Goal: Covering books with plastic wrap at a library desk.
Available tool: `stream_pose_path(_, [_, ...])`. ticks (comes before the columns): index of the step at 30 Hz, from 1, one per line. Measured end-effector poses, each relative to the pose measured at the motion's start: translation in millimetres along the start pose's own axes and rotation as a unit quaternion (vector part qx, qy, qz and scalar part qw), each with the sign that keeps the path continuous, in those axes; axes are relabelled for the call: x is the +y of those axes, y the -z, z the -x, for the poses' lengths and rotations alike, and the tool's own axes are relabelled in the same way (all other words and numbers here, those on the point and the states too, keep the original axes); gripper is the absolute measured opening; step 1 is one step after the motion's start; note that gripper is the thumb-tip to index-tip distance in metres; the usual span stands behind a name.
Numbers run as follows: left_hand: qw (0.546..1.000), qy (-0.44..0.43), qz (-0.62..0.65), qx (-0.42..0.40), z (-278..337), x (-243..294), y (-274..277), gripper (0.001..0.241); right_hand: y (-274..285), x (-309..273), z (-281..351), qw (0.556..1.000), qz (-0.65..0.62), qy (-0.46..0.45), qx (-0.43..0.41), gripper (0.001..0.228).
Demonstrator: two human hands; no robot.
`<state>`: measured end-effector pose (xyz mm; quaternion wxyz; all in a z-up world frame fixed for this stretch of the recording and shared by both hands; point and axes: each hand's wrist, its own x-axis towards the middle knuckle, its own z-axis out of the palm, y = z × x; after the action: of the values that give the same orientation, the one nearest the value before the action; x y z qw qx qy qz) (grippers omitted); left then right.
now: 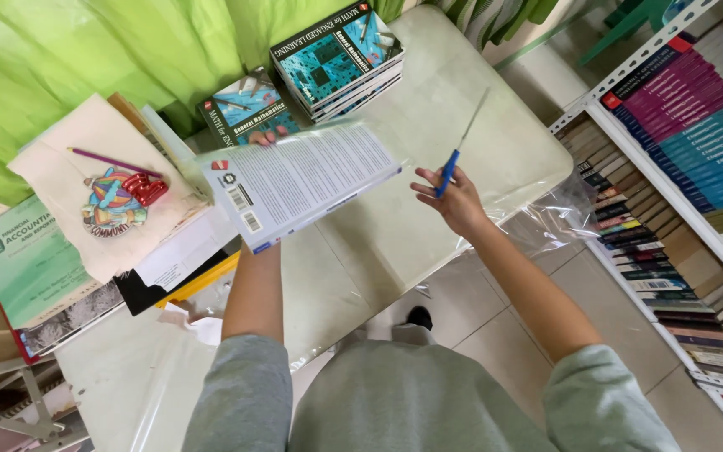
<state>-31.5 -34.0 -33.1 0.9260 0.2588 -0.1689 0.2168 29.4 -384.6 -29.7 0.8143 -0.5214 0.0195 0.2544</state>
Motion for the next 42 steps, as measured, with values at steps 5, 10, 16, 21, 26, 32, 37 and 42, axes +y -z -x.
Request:
stream_pose_path(5, [1.0, -0.011, 0.029, -0.005, 19.4, -19.0, 17.0, 0.04, 5.0, 35.9, -35.2, 0.998, -0.051, 0.008, 0.028, 0.028])
stream_pose_path(10, [0.992, -0.115, -0.047, 0.016, 40.5, -30.0, 56.1, 0.039, 4.2, 33.4, -30.4, 0.994, 0.086, 0.061, 0.04, 0.024])
stream_pose_path(16, [1.0, 0.014, -0.021, 0.009, 56.6, -25.5, 43.4, 0.039, 4.5, 35.0, -27.0, 0.901, 0.376, 0.206, 0.064, 0.029])
stream_pose_path(21, [1.0, -0.015, -0.02, -0.005, 63.0, -41.4, 78.1, 0.042, -16.5, 15.5, -6.6, 0.846, 0.474, 0.234, 0.065, 0.024])
stream_pose_path(26, [0.998, -0.047, -0.043, 0.004, 64.4, -54.3, 88.9, 0.036, -6.6, 19.7, -12.1, 0.858, 0.442, 0.245, 0.088, 0.024])
stream_pose_path(32, [0.999, -0.033, 0.017, 0.019, 63.4, -60.4, 83.3, 0.033, 8.6, 19.7, -20.6, 0.984, 0.123, 0.11, 0.064, 0.024])
stream_pose_path(37, [0.998, -0.047, 0.018, 0.044, 60.6, -62.4, 74.7, 0.035, 20.0, 29.8, -29.7, 0.994, -0.008, -0.015, 0.11, 0.023])
stream_pose_path(42, [0.999, -0.036, 0.018, 0.027, 57.5, -61.4, 53.8, 0.037, 22.2, 39.3, -33.9, 0.986, 0.0, 0.012, 0.164, 0.021])
